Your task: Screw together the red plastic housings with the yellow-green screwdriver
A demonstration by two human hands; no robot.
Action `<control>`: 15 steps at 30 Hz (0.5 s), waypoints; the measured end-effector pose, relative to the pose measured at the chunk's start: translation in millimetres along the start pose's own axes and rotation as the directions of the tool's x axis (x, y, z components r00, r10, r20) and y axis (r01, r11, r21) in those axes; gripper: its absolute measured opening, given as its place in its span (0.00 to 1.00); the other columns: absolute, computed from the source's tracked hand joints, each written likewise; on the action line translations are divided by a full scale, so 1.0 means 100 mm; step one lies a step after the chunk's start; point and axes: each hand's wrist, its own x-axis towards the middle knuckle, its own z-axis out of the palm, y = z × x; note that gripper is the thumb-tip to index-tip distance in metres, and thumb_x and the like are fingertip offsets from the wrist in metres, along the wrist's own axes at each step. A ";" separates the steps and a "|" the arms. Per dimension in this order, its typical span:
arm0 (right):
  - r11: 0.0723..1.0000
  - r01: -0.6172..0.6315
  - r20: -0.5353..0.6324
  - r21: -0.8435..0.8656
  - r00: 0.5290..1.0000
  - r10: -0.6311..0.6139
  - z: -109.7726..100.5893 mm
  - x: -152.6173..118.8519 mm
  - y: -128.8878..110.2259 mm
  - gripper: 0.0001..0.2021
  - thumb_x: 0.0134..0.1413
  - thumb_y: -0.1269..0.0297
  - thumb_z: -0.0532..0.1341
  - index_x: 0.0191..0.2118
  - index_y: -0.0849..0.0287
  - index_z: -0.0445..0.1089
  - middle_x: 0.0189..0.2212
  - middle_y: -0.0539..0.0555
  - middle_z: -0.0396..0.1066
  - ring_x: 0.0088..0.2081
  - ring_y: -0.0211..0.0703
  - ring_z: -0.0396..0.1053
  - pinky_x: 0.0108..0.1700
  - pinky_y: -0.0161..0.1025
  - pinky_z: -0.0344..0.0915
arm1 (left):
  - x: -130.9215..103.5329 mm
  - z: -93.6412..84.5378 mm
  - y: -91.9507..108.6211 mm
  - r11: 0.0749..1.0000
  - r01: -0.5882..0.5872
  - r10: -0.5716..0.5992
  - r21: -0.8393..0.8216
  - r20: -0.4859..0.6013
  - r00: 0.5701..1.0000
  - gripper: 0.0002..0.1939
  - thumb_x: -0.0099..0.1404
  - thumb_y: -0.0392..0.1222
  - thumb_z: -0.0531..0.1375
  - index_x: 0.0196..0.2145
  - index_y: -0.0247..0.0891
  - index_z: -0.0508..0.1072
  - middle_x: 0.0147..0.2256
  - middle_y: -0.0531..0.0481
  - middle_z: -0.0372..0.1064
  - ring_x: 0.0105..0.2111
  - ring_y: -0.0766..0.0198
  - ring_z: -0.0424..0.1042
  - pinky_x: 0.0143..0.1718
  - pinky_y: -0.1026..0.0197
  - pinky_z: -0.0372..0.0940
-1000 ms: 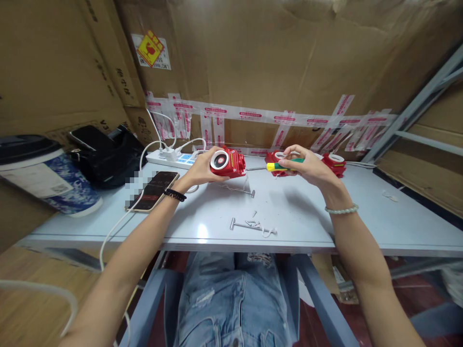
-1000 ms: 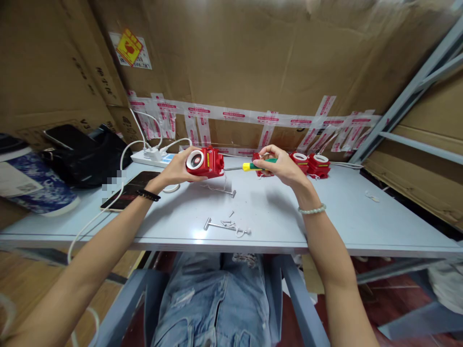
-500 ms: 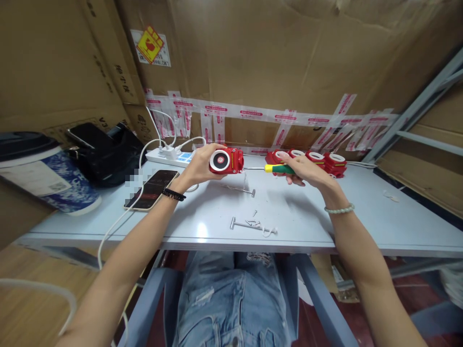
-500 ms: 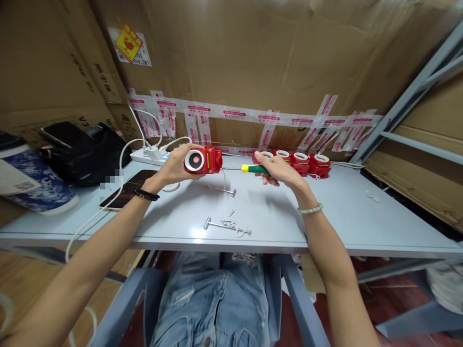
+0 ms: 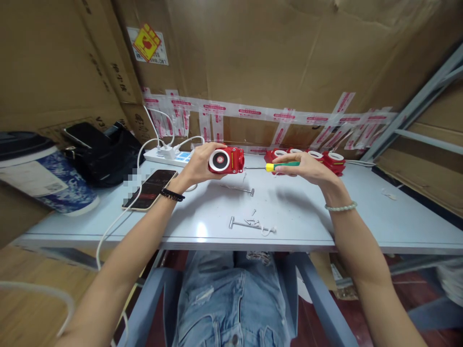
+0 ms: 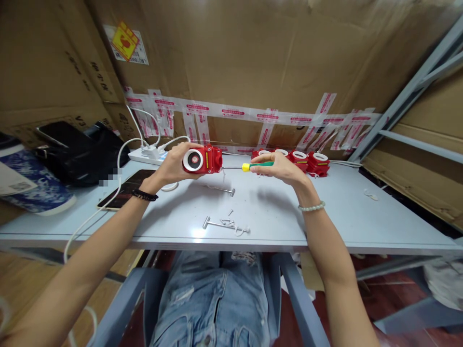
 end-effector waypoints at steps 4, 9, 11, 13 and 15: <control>0.993 -0.118 0.029 0.016 0.993 0.118 0.01 0.04 0.07 0.26 0.49 0.40 0.60 0.23 0.62 0.74 0.20 0.56 0.72 0.16 0.27 0.49 0.16 0.34 0.44 | 0.00 -0.01 0.01 1.000 -0.001 0.001 0.007 -0.013 1.000 0.31 0.48 0.48 0.66 0.49 0.39 0.65 0.48 0.45 0.70 0.47 0.52 0.70 0.49 0.52 0.63; 0.999 -0.002 0.003 -0.046 1.000 0.002 -0.01 0.03 0.08 0.19 0.46 0.46 0.65 0.27 0.61 0.76 0.23 0.53 0.71 0.20 0.30 0.57 0.19 0.33 0.50 | 0.01 -0.01 0.04 1.000 0.002 -0.002 -0.005 -0.005 1.000 0.31 0.48 0.48 0.67 0.50 0.39 0.65 0.48 0.45 0.70 0.47 0.52 0.70 0.48 0.52 0.63; 0.997 0.059 -0.009 -0.047 0.998 -0.059 -0.01 0.02 0.07 0.16 0.43 0.50 0.68 0.30 0.60 0.76 0.26 0.52 0.72 0.24 0.32 0.62 0.23 0.33 0.55 | 0.01 -0.01 0.04 1.000 0.011 -0.011 -0.001 0.005 1.000 0.31 0.48 0.48 0.66 0.50 0.40 0.65 0.48 0.45 0.70 0.47 0.52 0.69 0.49 0.52 0.63; 0.995 0.096 -0.016 -0.030 0.995 -0.096 0.00 0.02 0.07 0.15 0.38 0.54 0.71 0.32 0.59 0.75 0.30 0.52 0.73 0.29 0.34 0.65 0.27 0.33 0.59 | 0.01 -0.01 0.04 1.000 0.027 -0.027 0.009 0.017 0.999 0.32 0.48 0.47 0.66 0.50 0.40 0.65 0.49 0.45 0.70 0.48 0.51 0.69 0.49 0.51 0.62; 0.996 0.089 -0.006 -0.022 0.996 -0.089 0.01 0.03 0.09 0.18 0.35 0.55 0.72 0.34 0.59 0.75 0.32 0.52 0.73 0.31 0.35 0.66 0.28 0.33 0.60 | 0.02 -0.01 0.04 0.999 0.031 -0.031 0.016 0.022 0.999 0.32 0.48 0.48 0.66 0.51 0.40 0.65 0.49 0.45 0.69 0.48 0.51 0.69 0.50 0.51 0.62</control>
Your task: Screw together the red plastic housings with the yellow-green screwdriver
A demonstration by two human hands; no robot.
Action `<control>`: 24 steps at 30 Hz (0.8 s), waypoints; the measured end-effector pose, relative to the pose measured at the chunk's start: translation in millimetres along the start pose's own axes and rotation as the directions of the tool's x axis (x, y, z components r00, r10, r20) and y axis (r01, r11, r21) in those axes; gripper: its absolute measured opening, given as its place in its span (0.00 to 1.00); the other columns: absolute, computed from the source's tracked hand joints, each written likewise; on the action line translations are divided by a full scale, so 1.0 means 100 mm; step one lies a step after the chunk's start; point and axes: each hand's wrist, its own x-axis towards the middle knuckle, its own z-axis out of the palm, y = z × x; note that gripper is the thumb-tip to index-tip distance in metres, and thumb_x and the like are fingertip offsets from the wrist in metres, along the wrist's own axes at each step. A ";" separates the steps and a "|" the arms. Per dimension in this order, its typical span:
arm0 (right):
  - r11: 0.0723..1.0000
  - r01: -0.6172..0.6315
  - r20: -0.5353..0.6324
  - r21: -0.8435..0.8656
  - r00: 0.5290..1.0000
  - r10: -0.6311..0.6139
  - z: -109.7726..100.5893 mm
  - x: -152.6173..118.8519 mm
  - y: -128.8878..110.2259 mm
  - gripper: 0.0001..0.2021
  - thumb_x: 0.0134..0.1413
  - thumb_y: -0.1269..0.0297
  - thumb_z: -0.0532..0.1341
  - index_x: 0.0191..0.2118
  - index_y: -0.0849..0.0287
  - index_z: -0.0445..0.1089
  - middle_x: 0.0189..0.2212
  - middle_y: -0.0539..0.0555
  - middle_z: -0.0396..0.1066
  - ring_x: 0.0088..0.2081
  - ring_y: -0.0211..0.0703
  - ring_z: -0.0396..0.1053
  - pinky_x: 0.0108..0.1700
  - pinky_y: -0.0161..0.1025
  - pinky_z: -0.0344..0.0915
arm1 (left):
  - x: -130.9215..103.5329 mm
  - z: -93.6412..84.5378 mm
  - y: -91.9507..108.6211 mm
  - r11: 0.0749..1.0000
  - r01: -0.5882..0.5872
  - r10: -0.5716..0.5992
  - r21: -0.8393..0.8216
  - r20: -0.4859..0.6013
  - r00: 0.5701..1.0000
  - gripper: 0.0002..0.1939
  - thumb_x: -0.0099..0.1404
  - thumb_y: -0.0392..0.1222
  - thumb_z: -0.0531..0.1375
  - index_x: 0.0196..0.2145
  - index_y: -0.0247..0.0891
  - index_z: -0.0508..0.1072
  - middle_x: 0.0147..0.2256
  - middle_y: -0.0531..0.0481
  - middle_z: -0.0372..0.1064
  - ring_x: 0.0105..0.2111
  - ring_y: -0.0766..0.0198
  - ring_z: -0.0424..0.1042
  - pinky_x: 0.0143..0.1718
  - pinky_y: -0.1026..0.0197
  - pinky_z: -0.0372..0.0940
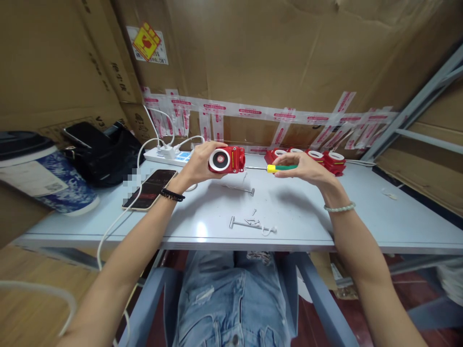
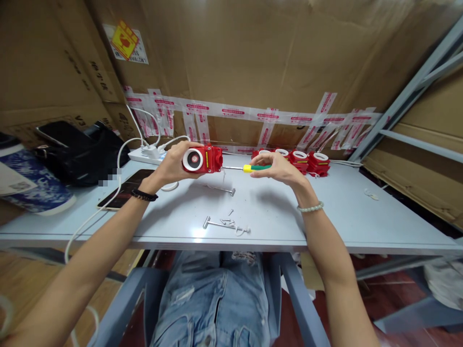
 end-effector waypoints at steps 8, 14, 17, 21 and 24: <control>0.992 -0.125 0.013 0.014 0.992 0.124 -0.05 -0.04 -0.07 0.17 0.45 0.49 0.67 0.27 0.61 0.75 0.22 0.51 0.67 0.20 0.29 0.55 0.19 0.33 0.47 | 0.00 0.00 -0.02 1.000 -0.023 0.023 0.013 0.000 1.000 0.32 0.50 0.49 0.67 0.51 0.40 0.64 0.49 0.44 0.69 0.49 0.50 0.68 0.50 0.51 0.61; 0.844 -0.050 -0.113 0.534 0.985 0.129 0.24 0.08 -0.09 0.23 0.38 0.53 0.71 0.22 0.58 0.56 0.16 0.41 0.50 0.18 0.27 0.51 0.18 0.31 0.48 | -0.01 0.02 0.03 0.998 0.031 -0.033 -0.054 -0.038 0.999 0.33 0.48 0.47 0.68 0.50 0.41 0.64 0.49 0.45 0.70 0.48 0.52 0.69 0.49 0.52 0.63; 0.818 -0.134 -0.091 0.560 0.971 0.221 0.53 0.14 -0.07 0.24 0.38 0.49 0.71 0.22 0.56 0.55 0.14 0.40 0.50 0.15 0.28 0.51 0.16 0.31 0.49 | -0.02 0.08 0.10 0.998 0.015 -0.018 -0.064 -0.047 0.999 0.33 0.48 0.48 0.68 0.50 0.41 0.63 0.50 0.45 0.69 0.49 0.52 0.69 0.50 0.52 0.62; 0.883 -0.119 -0.202 0.455 0.951 0.233 0.76 0.17 0.00 0.21 0.36 0.50 0.71 0.30 0.60 0.67 0.12 0.40 0.51 0.13 0.28 0.50 0.14 0.31 0.47 | -0.02 0.16 0.17 1.000 -0.004 0.003 -0.024 -0.045 0.999 0.33 0.49 0.46 0.68 0.50 0.39 0.63 0.49 0.43 0.70 0.49 0.50 0.69 0.49 0.51 0.61; 0.924 -0.100 -0.237 0.369 0.951 0.198 0.82 0.17 0.07 0.19 0.39 0.50 0.69 0.29 0.62 0.69 0.13 0.42 0.55 0.13 0.30 0.53 0.14 0.32 0.49 | -0.02 0.19 0.21 1.000 0.013 -0.012 0.025 -0.034 0.999 0.31 0.50 0.45 0.67 0.50 0.39 0.63 0.49 0.42 0.70 0.49 0.48 0.69 0.50 0.50 0.60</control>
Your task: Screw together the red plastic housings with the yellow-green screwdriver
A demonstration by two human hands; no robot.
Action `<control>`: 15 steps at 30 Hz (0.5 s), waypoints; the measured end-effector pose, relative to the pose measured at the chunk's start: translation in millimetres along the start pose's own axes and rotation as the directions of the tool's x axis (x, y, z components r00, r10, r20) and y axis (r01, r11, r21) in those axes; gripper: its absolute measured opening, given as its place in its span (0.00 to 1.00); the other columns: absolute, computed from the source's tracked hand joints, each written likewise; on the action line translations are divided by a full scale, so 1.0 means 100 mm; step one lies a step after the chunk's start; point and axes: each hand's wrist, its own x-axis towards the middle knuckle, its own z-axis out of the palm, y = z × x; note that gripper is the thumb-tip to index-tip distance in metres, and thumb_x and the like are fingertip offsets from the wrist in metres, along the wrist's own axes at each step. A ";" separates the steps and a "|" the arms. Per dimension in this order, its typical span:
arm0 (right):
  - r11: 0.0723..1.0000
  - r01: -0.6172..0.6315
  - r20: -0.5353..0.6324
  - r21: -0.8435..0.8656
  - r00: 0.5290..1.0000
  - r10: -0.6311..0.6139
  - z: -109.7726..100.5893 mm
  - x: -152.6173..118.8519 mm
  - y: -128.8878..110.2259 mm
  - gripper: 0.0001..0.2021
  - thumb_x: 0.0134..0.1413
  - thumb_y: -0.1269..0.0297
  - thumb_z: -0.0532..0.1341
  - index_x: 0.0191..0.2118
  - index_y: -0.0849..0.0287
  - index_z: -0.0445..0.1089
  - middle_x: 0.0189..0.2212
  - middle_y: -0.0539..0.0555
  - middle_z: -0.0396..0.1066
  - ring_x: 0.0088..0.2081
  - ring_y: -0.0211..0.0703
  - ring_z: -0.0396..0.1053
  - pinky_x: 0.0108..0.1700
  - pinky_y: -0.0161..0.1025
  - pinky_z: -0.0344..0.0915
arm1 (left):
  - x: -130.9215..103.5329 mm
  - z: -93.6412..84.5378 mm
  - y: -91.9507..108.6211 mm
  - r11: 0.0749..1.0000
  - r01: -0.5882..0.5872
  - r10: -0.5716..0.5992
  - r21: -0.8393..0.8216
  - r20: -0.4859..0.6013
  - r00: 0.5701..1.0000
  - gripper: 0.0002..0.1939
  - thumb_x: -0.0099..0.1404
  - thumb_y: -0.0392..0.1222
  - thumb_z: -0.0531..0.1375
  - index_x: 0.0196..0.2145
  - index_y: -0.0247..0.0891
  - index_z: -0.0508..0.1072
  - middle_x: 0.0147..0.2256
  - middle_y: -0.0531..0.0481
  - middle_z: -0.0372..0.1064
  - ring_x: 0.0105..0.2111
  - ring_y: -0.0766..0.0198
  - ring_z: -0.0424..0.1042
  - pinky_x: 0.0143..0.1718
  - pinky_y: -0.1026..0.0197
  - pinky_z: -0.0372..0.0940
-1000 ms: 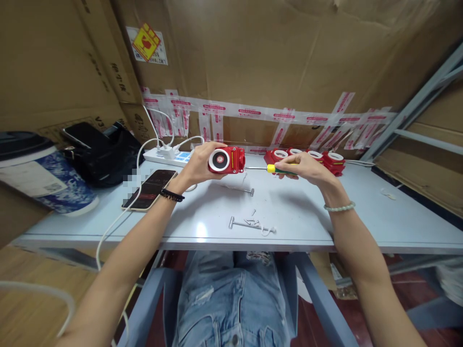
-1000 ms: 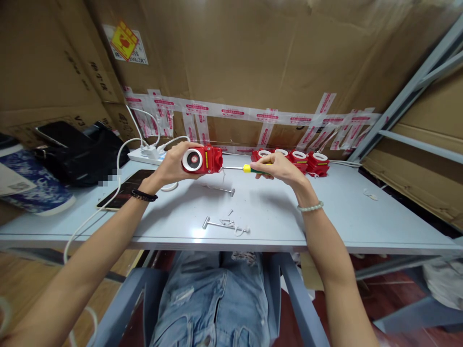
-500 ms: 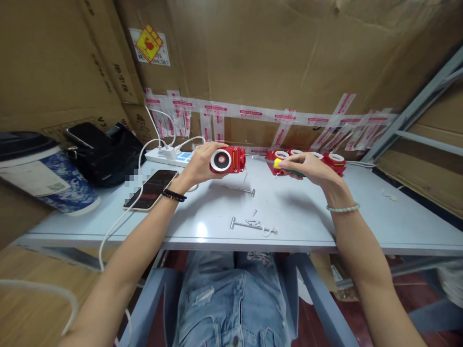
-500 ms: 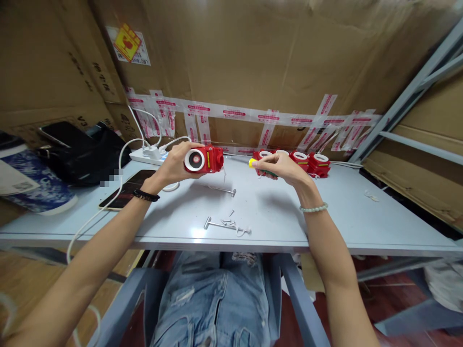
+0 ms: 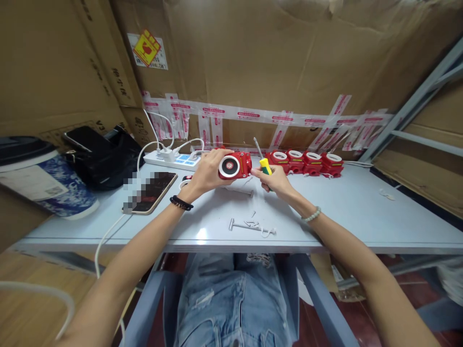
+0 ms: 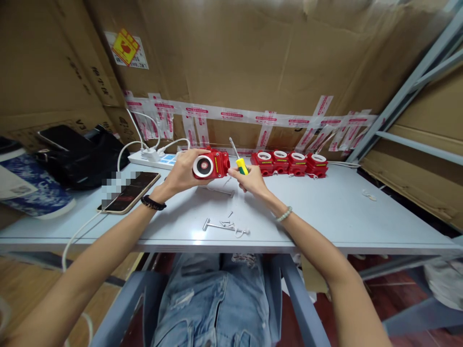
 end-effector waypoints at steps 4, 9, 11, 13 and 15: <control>0.982 0.077 -0.045 -0.171 0.995 -0.086 0.02 0.00 0.04 0.15 0.43 0.53 0.65 0.27 0.61 0.69 0.14 0.45 0.58 0.16 0.32 0.55 0.18 0.34 0.52 | -0.01 0.01 0.05 0.998 0.012 -0.016 0.068 0.050 0.999 0.31 0.51 0.43 0.66 0.52 0.40 0.62 0.50 0.41 0.69 0.50 0.46 0.67 0.49 0.48 0.58; 0.883 0.216 -0.092 -0.416 0.956 -0.277 0.05 0.01 0.09 0.14 0.44 0.57 0.60 0.20 0.63 0.65 0.16 0.47 0.54 0.22 0.32 0.52 0.25 0.34 0.51 | -0.02 0.04 0.08 0.992 0.012 -0.024 0.124 0.096 0.995 0.30 0.51 0.42 0.66 0.51 0.39 0.63 0.49 0.40 0.69 0.51 0.46 0.66 0.49 0.48 0.57; 0.872 0.223 -0.089 -0.435 0.953 -0.289 0.05 0.02 0.10 0.14 0.44 0.57 0.59 0.20 0.64 0.66 0.17 0.47 0.54 0.22 0.32 0.51 0.26 0.34 0.50 | -0.02 0.05 0.07 0.992 0.009 -0.022 0.127 0.103 0.994 0.31 0.51 0.44 0.66 0.51 0.39 0.63 0.49 0.40 0.69 0.50 0.46 0.66 0.49 0.48 0.57; 0.877 0.222 -0.090 -0.427 0.954 -0.285 0.05 0.01 0.10 0.13 0.43 0.58 0.59 0.22 0.66 0.69 0.17 0.48 0.56 0.22 0.32 0.51 0.26 0.34 0.51 | -0.02 0.04 0.05 0.994 0.009 -0.021 0.109 0.110 0.994 0.31 0.51 0.45 0.67 0.52 0.39 0.63 0.49 0.41 0.69 0.50 0.46 0.67 0.49 0.48 0.58; 0.884 0.223 -0.077 -0.411 0.958 -0.278 0.05 0.00 0.08 0.13 0.41 0.59 0.60 0.24 0.67 0.71 0.17 0.48 0.59 0.22 0.32 0.52 0.26 0.33 0.52 | -0.02 0.03 0.03 0.998 0.008 -0.016 0.068 0.119 0.993 0.32 0.51 0.46 0.67 0.52 0.39 0.63 0.49 0.42 0.69 0.50 0.47 0.67 0.48 0.49 0.59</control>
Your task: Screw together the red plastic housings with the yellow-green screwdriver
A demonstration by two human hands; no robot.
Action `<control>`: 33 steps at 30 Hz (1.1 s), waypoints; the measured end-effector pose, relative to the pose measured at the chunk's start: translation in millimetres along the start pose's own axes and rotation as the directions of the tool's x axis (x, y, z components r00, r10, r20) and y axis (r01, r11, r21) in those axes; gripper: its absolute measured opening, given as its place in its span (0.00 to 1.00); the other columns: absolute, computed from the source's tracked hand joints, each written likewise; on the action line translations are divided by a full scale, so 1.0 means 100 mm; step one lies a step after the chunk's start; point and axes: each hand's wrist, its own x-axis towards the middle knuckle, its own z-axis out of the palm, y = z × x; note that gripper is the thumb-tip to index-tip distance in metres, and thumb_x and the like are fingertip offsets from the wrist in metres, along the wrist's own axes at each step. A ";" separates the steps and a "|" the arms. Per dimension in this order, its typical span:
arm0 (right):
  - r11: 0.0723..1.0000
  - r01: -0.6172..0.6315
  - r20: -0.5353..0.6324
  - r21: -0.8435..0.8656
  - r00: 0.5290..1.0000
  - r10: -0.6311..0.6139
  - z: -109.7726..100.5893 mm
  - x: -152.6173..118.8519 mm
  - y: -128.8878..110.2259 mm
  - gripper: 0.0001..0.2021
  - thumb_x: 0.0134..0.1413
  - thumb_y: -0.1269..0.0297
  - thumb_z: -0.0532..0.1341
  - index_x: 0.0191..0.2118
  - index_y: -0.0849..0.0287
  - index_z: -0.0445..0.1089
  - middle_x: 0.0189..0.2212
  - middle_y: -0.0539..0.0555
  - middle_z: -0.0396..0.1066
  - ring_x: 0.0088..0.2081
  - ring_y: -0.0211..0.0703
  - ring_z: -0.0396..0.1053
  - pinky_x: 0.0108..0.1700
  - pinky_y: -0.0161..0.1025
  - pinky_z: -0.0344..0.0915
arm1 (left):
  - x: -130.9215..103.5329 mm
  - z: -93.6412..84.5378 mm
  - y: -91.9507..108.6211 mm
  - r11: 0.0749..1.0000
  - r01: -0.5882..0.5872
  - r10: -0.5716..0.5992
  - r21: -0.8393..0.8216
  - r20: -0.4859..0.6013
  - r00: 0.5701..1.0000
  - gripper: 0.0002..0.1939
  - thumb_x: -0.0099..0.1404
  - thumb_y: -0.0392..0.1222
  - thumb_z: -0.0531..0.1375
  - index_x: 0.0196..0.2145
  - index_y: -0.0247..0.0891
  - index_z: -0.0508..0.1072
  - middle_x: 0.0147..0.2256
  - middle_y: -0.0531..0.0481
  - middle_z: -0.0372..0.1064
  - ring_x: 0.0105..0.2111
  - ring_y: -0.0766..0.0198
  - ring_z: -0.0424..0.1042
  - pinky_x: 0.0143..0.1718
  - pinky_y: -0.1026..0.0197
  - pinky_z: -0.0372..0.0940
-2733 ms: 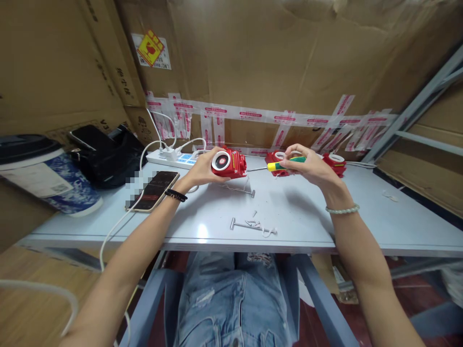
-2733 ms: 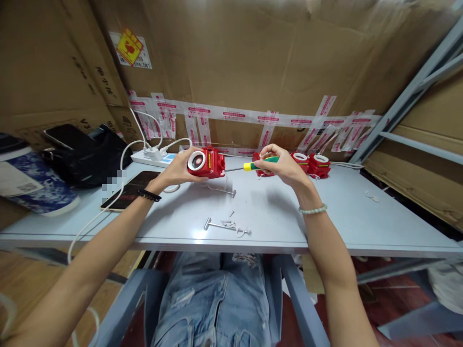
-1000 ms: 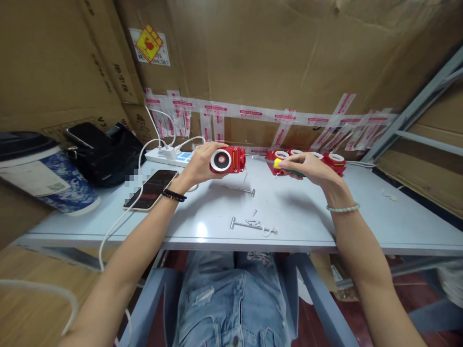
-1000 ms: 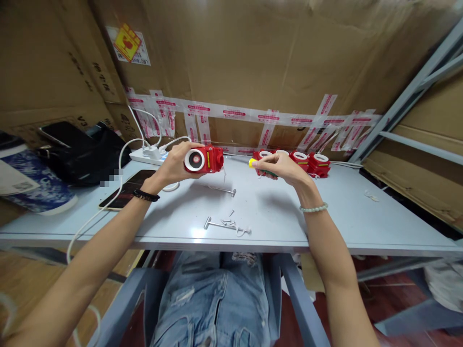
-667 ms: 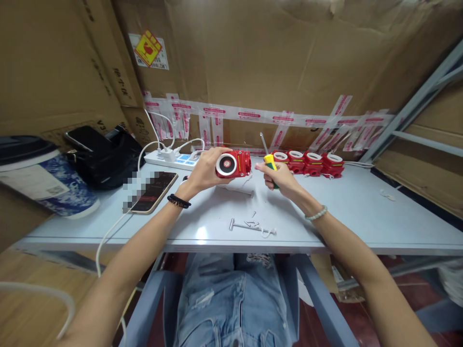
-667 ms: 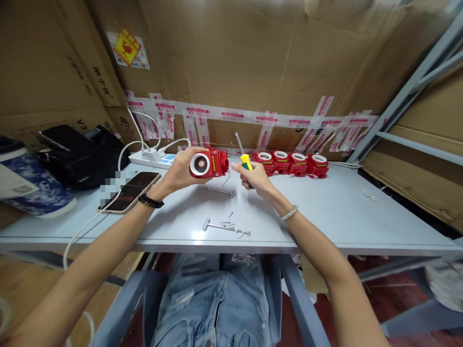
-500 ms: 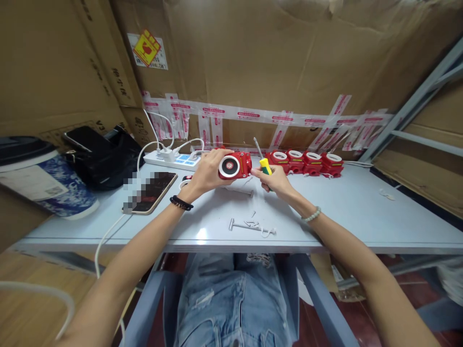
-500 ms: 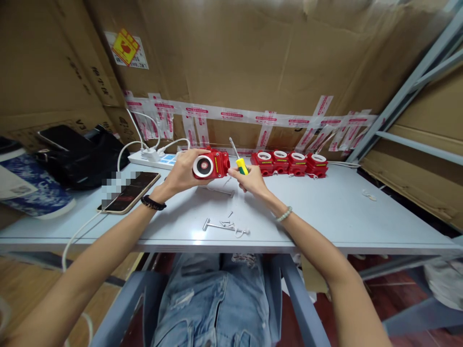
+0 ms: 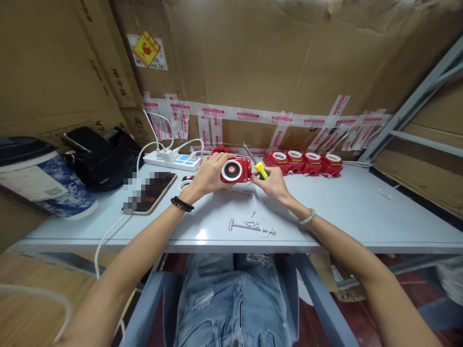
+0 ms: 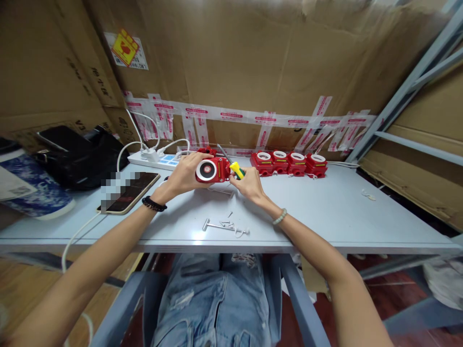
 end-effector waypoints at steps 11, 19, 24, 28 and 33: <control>0.995 0.054 0.150 -0.084 0.988 -0.041 -0.06 -0.02 -0.03 0.08 0.38 0.65 0.59 0.25 0.64 0.73 0.18 0.48 0.64 0.23 0.33 0.57 0.26 0.32 0.52 | 0.02 -0.17 -0.25 0.985 0.075 -0.072 -0.158 0.028 0.997 0.32 0.47 0.49 0.68 0.48 0.39 0.64 0.46 0.46 0.70 0.44 0.52 0.71 0.45 0.55 0.64; 0.932 0.190 0.421 -0.310 0.906 -0.045 0.07 -0.07 0.02 0.09 0.39 0.67 0.60 0.29 0.64 0.75 0.20 0.48 0.64 0.24 0.33 0.51 0.28 0.34 0.49 | -0.04 -0.27 -0.48 0.960 0.280 -0.281 -0.030 -0.083 0.956 0.32 0.46 0.51 0.67 0.47 0.38 0.65 0.44 0.47 0.70 0.43 0.52 0.71 0.43 0.56 0.64; 0.927 0.182 0.431 -0.329 0.902 -0.024 0.08 -0.05 0.01 0.11 0.39 0.69 0.61 0.32 0.64 0.76 0.23 0.50 0.69 0.25 0.34 0.54 0.30 0.34 0.51 | -0.05 -0.29 -0.51 0.946 0.322 -0.325 -0.040 -0.128 0.937 0.33 0.45 0.52 0.68 0.46 0.38 0.65 0.41 0.47 0.71 0.41 0.54 0.71 0.41 0.58 0.64; 0.925 0.180 0.440 -0.336 0.898 -0.015 0.07 -0.02 0.02 0.11 0.38 0.69 0.61 0.31 0.64 0.76 0.22 0.50 0.68 0.25 0.34 0.54 0.29 0.35 0.50 | -0.05 -0.28 -0.50 0.947 0.318 -0.321 -0.048 -0.122 0.939 0.32 0.45 0.51 0.67 0.46 0.38 0.65 0.41 0.47 0.71 0.40 0.54 0.71 0.40 0.58 0.64; 0.935 0.149 0.433 -0.323 0.902 0.006 -0.07 0.03 0.19 0.15 0.36 0.67 0.62 0.35 0.64 0.75 0.23 0.49 0.68 0.25 0.34 0.56 0.28 0.34 0.52 | -0.04 -0.29 -0.47 0.947 0.316 -0.321 -0.062 -0.112 0.940 0.31 0.45 0.50 0.67 0.45 0.39 0.65 0.39 0.48 0.71 0.38 0.54 0.71 0.39 0.57 0.64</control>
